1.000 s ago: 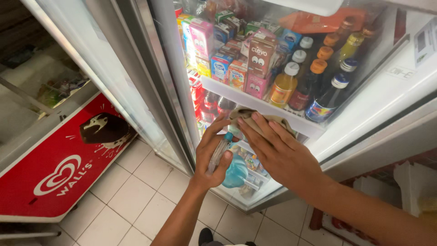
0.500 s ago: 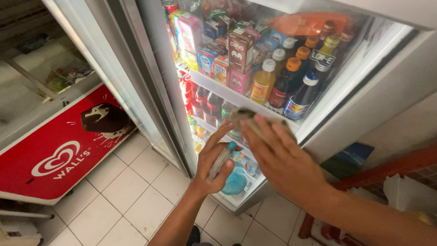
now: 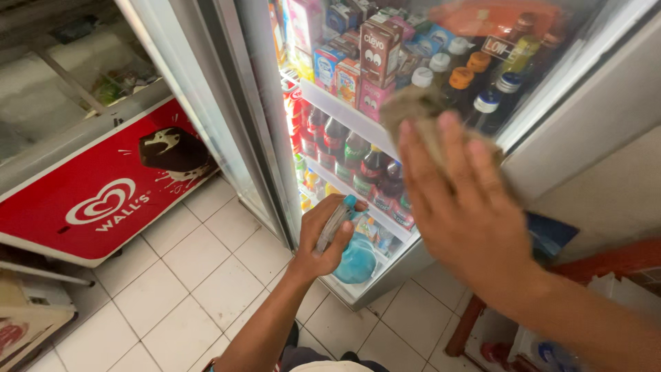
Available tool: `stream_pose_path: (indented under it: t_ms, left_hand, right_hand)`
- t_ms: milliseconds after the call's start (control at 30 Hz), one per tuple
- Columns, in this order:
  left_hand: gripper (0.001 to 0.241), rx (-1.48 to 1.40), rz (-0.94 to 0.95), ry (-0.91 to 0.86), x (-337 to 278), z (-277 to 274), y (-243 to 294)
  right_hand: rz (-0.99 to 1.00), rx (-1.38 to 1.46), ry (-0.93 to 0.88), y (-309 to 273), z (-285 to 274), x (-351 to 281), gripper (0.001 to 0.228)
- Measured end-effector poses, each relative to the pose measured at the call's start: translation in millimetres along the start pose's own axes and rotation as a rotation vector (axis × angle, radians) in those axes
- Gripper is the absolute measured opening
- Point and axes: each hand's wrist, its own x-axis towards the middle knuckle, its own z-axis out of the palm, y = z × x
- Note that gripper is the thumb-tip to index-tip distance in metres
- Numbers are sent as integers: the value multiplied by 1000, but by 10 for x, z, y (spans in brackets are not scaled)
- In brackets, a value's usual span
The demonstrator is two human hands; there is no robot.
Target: The person cleans a store aisle by wiping shelves and a refrigerator door with a cloth and spray bottle. They handle snack packages and a barcode scanner, then move to the refrigerated section to wipe the glass door and adjacent shelves.
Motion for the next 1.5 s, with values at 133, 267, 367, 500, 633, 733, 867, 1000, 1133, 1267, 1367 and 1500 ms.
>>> stream_pose_path:
  t_ms: [133, 267, 367, 500, 633, 733, 867, 1000, 1133, 1267, 1367, 1500]
  left_hand:
    - [27, 76, -4, 59, -69, -47, -80]
    - [24, 70, -16, 39, -104, -106, -107]
    - [19, 81, 71, -3, -95, -117, -148]
    - [17, 130, 15, 4, -113, -156, -287]
    - [17, 151, -40, 67, -138, -299, -489]
    - [20, 168, -76, 102, -176, -420, -592]
    - [15, 166, -75, 118, -121, -640, -637]
    - [20, 46, 21, 112, -19, -885, -672]
    - [25, 45, 71, 147, 93, -1130, -783]
    - [28, 17, -31, 171, 132, -1340, -994]
    - [28, 46, -69, 88, 130, -1420, -1146]
    - [26, 96, 134, -75, 211, -1452, -1289]
  right_hand:
    - [-270, 119, -155, -698, 383, -210, 59]
    - [-292, 189, -153, -1030, 675, -461, 51]
    - [-231, 241, -146, -1127, 760, -537, 46]
    - [-98, 328, -99, -1220, 790, -582, 44]
    - [13, 301, -136, -1402, 824, -544, 49]
    - [74, 263, -178, -1561, 902, -394, 54]
    - [145, 259, -154, -1614, 989, -94, 52]
    - [312, 104, 31, -1599, 1128, 348, 44]
    - [377, 81, 80, -1821, 1406, 929, 39]
    - [257, 127, -17, -2276, 1628, 1011, 37]
    - [232, 170, -115, -2515, 1646, 645, 38]
    - [451, 179, -115, -2484, 1528, 199, 39]
